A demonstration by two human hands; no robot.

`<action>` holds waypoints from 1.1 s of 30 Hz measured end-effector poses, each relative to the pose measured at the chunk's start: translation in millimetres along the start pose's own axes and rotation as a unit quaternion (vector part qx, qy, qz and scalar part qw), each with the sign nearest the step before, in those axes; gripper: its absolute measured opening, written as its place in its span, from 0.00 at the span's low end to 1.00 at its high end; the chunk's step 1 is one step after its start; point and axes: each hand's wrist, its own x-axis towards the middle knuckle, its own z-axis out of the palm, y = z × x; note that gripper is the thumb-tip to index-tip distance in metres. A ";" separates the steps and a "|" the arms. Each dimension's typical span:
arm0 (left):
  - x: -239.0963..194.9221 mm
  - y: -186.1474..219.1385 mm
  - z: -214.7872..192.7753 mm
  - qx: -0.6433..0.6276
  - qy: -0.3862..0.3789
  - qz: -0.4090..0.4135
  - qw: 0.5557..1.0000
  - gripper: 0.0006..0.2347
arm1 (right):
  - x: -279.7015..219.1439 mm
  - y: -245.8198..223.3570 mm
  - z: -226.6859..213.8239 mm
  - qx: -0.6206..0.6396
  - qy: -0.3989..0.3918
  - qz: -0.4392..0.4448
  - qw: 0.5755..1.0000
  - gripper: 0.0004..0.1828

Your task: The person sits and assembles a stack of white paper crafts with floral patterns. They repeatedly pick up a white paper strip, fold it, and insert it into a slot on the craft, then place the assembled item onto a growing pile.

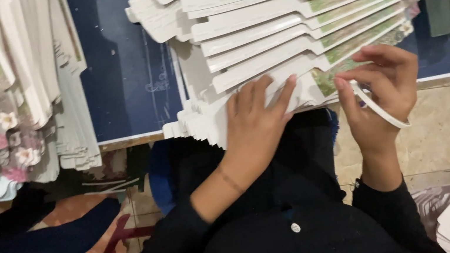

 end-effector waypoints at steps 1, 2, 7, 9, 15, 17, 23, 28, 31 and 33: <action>-8.9 -8.4 -5.2 0.001 -0.002 -0.003 1.000 0.35 | -2.3 -0.6 3.0 0.003 -0.002 0.001 1.000 0.05; -17.9 -16.8 -10.1 0.006 -0.018 -0.005 1.000 0.37 | -4.9 -0.9 6.2 0.017 -0.005 0.013 1.000 0.04; -43.3 -58.3 -19.4 0.023 0.006 -0.025 0.999 0.41 | -17.2 -10.4 32.0 0.079 -0.023 0.055 0.995 0.02; -43.2 -72.0 -24.7 0.025 0.079 -0.024 0.996 0.26 | -16.3 -21.6 43.4 0.122 -0.052 0.090 0.987 0.03; -58.2 -94.1 -52.4 -0.202 0.108 -0.136 0.964 0.22 | -17.3 -64.2 83.6 0.174 -0.110 0.111 0.972 0.04; -61.4 -94.5 -62.8 -0.245 0.082 -0.157 0.953 0.23 | -15.1 -74.2 92.8 0.180 -0.129 0.116 0.968 0.04; -71.9 -97.5 -66.4 -0.306 0.042 -0.210 0.928 0.24 | -2.5 -96.3 111.2 0.166 -0.193 0.122 0.959 0.04; -74.6 -96.2 -62.0 -0.347 0.037 -0.228 0.909 0.24 | -3.0 -101.1 119.0 0.133 -0.228 0.125 0.956 0.03; -74.6 -94.1 -59.0 -0.347 0.029 -0.241 0.906 0.25 | -4.6 -101.0 119.4 0.102 -0.237 0.113 0.959 0.02; -73.4 -93.1 -56.7 -0.327 0.025 -0.244 0.912 0.26 | -5.7 -99.3 117.7 0.094 -0.222 0.075 0.968 0.04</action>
